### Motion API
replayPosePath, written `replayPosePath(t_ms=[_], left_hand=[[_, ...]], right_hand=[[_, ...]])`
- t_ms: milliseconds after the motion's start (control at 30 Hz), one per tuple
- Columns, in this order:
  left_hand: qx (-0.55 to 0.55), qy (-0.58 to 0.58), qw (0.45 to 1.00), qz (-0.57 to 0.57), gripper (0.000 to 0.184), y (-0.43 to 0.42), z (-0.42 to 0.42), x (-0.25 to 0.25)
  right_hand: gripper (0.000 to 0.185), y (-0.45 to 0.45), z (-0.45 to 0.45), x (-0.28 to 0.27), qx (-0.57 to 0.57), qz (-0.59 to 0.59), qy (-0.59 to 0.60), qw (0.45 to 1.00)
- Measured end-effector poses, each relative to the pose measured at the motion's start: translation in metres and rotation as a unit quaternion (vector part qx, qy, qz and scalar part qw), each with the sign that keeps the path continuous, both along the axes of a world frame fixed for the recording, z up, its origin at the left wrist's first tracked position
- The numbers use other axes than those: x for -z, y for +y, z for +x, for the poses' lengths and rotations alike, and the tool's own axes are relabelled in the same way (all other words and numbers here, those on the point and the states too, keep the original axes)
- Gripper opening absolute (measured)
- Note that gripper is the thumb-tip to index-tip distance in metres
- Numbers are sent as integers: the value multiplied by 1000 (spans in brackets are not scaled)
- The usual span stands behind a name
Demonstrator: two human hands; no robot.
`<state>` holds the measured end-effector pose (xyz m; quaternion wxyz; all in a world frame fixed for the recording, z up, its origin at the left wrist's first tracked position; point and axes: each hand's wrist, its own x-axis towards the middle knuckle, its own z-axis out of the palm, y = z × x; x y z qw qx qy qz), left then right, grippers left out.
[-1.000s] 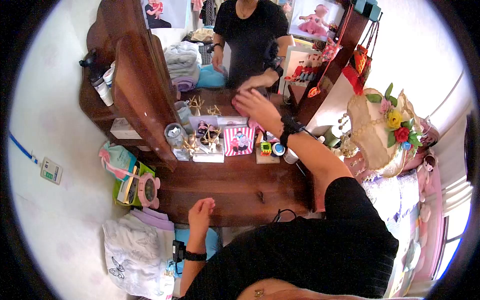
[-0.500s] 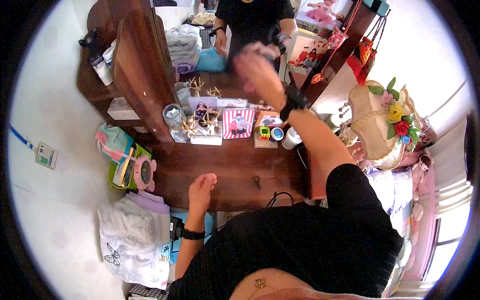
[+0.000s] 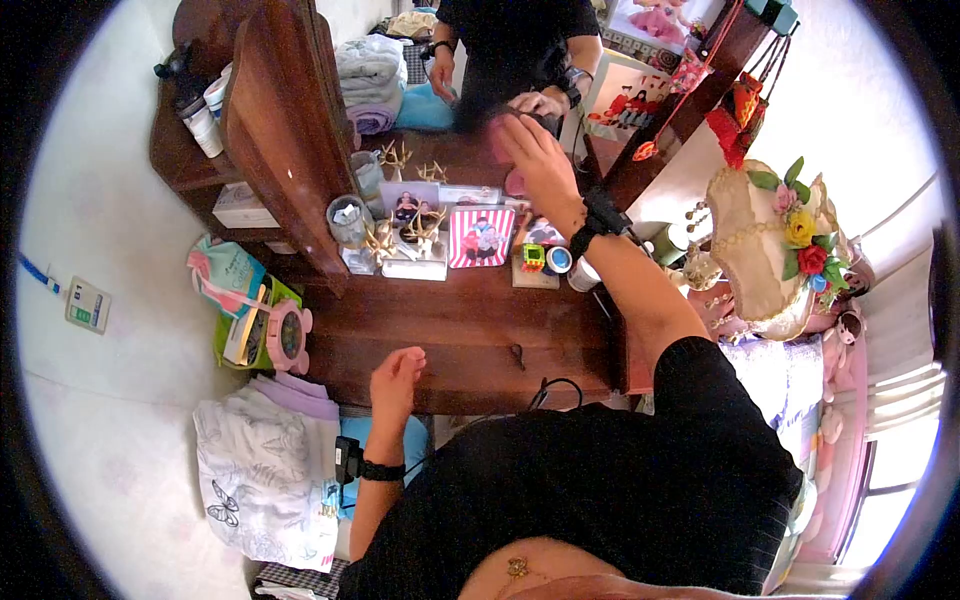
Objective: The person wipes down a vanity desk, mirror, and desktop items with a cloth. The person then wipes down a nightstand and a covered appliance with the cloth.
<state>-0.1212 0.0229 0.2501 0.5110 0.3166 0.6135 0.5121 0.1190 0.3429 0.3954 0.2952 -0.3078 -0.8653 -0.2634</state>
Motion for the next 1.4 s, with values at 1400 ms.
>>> replayPosePath(t_ms=[1400], left_hand=[[40, 61, 997, 22, 28, 4, 22, 0]], right_hand=[[55, -4, -11, -8, 27, -34, 43, 998]])
